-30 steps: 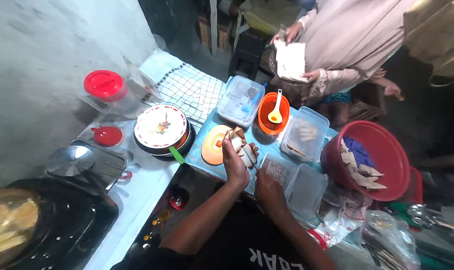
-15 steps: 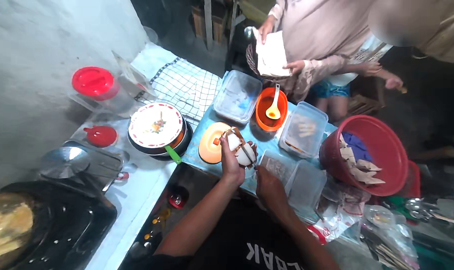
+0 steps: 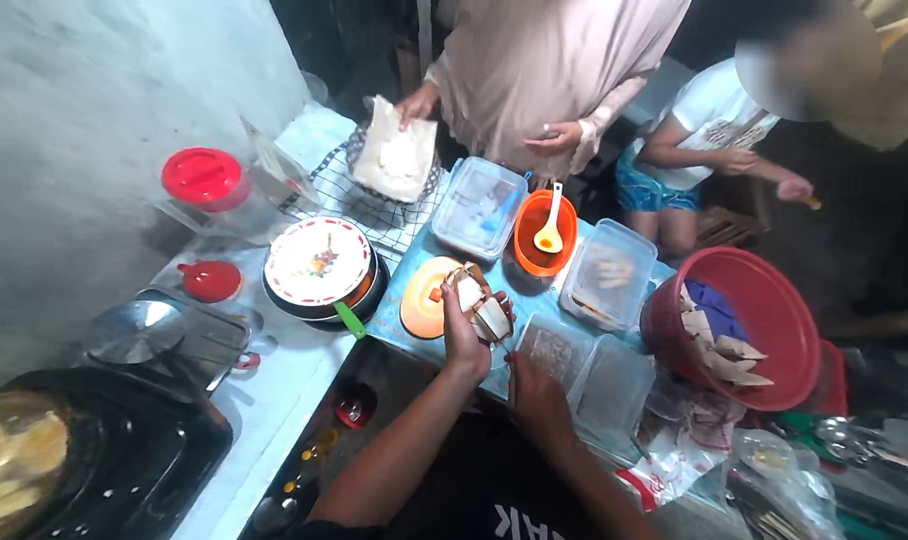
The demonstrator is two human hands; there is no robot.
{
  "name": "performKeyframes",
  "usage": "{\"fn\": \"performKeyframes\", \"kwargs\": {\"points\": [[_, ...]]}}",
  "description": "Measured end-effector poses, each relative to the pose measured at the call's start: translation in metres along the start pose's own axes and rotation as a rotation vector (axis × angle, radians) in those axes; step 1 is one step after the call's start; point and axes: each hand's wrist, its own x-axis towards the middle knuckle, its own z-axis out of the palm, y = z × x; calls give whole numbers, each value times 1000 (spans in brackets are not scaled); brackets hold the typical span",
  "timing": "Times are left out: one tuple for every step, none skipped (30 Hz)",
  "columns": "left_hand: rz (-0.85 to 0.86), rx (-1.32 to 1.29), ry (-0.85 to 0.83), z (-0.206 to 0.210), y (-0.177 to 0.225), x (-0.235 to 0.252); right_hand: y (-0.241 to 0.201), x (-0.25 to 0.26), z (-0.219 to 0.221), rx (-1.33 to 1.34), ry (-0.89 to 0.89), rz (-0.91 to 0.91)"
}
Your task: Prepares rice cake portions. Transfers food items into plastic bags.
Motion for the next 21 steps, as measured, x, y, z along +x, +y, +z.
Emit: {"fn": "performKeyframes", "kwargs": {"points": [[-2,6,8,1,0,-1,-2,0,-1,-20,-23,17],[0,13,16,2,0,-2,-3,1,-2,-34,-47,31],[4,19,20,3,0,-3,-4,2,-3,-42,-69,42],[12,30,19,3,-1,-3,-5,2,-4,-45,-93,51],[28,41,15,4,-1,-3,-6,3,-5,-52,-118,62],[47,48,11,3,-2,-3,-7,4,-5,-61,-139,74],[61,53,7,3,-3,-3,-9,5,-6,-73,-166,92],[72,56,8,2,-5,-3,-10,7,-6,-79,-200,113],[82,59,16,3,-6,-2,-11,8,-7,-79,-242,137],[85,59,24,3,-7,-1,-11,10,-8,-76,-278,156],[84,57,28,3,-8,0,-10,11,-7,-68,-301,168],[85,58,33,3,-9,0,-10,11,-6,-61,-317,176],[85,55,32,3,-9,0,-9,10,-4,-55,-319,176],[78,55,33,4,-9,1,-8,11,-3,-49,-329,179],[68,62,33,4,-9,0,-7,11,-2,-41,-344,184],[53,61,34,4,-9,0,-6,11,-2,-35,-355,187],[40,63,37,4,-9,0,-6,12,-2,-34,-368,191],[31,68,46,5,-9,0,-7,14,-3,-33,-400,205],[29,71,52,5,-9,1,-9,16,-5,-30,-437,224],[31,69,54,4,-10,1,-10,18,-7,-24,-477,247],[38,66,55,3,-12,2,-11,20,-9,-19,-519,272]]}}
